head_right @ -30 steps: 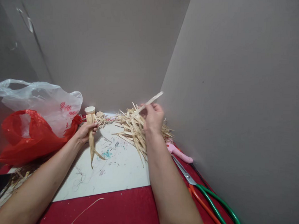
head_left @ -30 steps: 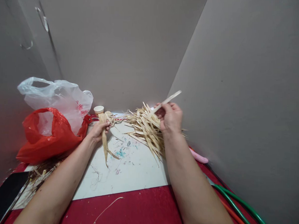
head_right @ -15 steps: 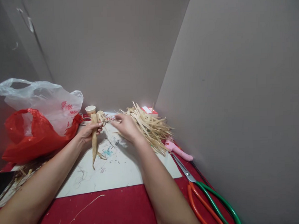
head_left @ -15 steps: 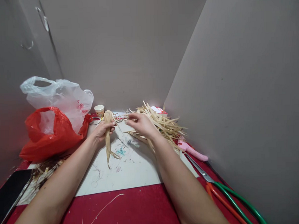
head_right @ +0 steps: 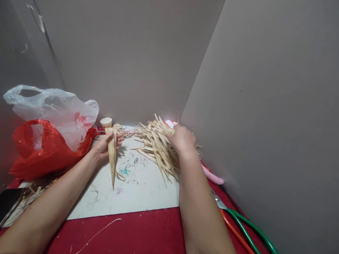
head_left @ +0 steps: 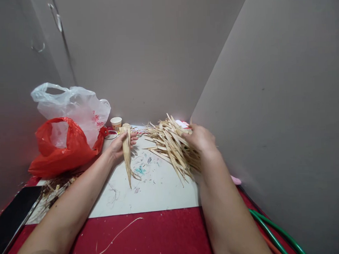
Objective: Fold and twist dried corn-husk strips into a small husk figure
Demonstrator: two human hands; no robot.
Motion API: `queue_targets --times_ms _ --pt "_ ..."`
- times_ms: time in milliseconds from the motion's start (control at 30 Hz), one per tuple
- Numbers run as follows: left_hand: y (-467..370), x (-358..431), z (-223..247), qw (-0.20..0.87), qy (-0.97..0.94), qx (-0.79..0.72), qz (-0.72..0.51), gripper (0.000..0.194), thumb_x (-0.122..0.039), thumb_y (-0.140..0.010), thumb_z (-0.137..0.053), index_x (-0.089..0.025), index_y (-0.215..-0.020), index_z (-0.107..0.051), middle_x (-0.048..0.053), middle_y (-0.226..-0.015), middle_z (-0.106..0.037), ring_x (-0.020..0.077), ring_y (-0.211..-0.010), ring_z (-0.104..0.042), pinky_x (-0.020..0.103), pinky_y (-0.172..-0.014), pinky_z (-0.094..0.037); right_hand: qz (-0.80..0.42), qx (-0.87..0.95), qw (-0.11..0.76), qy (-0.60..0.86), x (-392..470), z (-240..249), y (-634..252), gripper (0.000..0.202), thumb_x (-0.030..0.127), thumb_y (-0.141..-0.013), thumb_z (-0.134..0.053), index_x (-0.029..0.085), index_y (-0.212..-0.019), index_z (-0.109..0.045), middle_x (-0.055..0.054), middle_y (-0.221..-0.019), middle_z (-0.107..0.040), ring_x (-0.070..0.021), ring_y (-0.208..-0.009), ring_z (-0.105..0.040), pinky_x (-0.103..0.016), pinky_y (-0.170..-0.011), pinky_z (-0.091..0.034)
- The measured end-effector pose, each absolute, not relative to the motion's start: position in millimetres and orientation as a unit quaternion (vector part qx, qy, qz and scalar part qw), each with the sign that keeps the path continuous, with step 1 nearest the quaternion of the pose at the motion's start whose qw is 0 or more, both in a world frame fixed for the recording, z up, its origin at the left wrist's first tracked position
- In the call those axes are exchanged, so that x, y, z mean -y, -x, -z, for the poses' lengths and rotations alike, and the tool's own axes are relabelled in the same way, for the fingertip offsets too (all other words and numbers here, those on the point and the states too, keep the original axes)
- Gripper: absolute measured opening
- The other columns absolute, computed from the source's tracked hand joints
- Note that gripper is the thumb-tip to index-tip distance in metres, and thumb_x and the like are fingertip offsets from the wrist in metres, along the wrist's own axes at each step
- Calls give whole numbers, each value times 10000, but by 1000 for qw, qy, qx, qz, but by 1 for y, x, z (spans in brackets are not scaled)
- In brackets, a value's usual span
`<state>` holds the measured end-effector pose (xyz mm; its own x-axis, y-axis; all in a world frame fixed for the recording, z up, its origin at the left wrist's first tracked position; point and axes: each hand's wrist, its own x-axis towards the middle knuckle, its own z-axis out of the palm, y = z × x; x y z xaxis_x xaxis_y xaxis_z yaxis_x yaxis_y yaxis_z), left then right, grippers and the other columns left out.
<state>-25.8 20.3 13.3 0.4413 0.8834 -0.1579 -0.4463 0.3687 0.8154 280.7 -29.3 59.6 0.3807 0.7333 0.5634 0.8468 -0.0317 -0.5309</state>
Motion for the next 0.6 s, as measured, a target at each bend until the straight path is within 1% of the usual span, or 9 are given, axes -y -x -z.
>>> queue_targets --times_ms 67,133,200,267,300,367,433,533,600 --pt "24 -19 -14 774 -361 -298 -426 378 -372 -935 -482 -72 -1027 -695 160 -959 -684 146 -711 -638 228 -551 -517 72 543 440 711 32 -63 -274 161 250 -653 -700 222 -809 -671 -81 -796 -667 -268 -803 -630 -444 -800 -465" --pt "21 -17 -15 776 -371 -292 -417 386 -369 -935 -479 -69 -1048 -693 172 -995 -684 165 -764 -658 249 -602 -537 31 563 489 666 32 -63 -244 204 299 -752 -595 194 -902 -686 -101 -926 -696 -239 -851 -640 -407 -836 -470" --pt "19 -14 -15 775 -387 -286 -410 384 -369 -927 -493 -72 -1061 -695 173 -1010 -691 184 -809 -671 273 -659 -550 -89 610 521 590 31 -55 -203 191 312 -780 -552 185 -821 -689 -72 -860 -705 -194 -802 -641 -331 -792 -482" --pt "17 -13 -15 770 -406 -278 -406 378 -378 -913 -516 -84 -1066 -699 162 -991 -705 203 -845 -679 296 -712 -552 -223 655 479 540 28 -40 -163 181 326 -772 -576 181 -725 -673 -46 -725 -683 -171 -699 -621 -286 -683 -478" --pt "16 -12 -14 768 -415 -276 -402 374 -384 -904 -531 -93 -1067 -700 154 -972 -712 211 -857 -682 304 -731 -550 -269 659 460 531 26 -30 -147 162 334 -744 -619 182 -715 -668 -36 -697 -674 -163 -664 -610 -271 -640 -468" --pt "15 -12 -11 764 -432 -279 -389 361 -390 -878 -574 -107 -1062 -703 137 -923 -723 220 -857 -687 304 -739 -542 -312 646 461 522 22 -9 -126 154 336 -696 -676 185 -714 -651 -15 -659 -653 -144 -612 -581 -242 -576 -441" --pt "14 -13 -7 761 -445 -285 -377 350 -381 -844 -627 -108 -1050 -703 128 -876 -726 218 -824 -690 293 -721 -536 -334 620 489 515 18 8 -118 167 337 -668 -688 188 -697 -618 9 -611 -615 -124 -562 -544 -221 -528 -411" --pt "15 -14 -3 756 -454 -289 -372 339 -367 -806 -680 -99 -1013 -699 121 -818 -721 201 -728 -682 288 -681 -532 -389 571 533 489 16 18 -121 197 367 -685 -639 189 -647 -565 28 -548 -559 -106 -491 -494 -212 -471 -378" --pt "16 -16 -1 749 -455 -297 -378 310 -355 -791 -699 -95 -960 -698 118 -782 -715 186 -671 -670 293 -675 -535 -436 536 540 481 16 16 -126 214 388 -694 -616 184 -647 -570 20 -565 -576 -93 -456 -471 -211 -437 -366"
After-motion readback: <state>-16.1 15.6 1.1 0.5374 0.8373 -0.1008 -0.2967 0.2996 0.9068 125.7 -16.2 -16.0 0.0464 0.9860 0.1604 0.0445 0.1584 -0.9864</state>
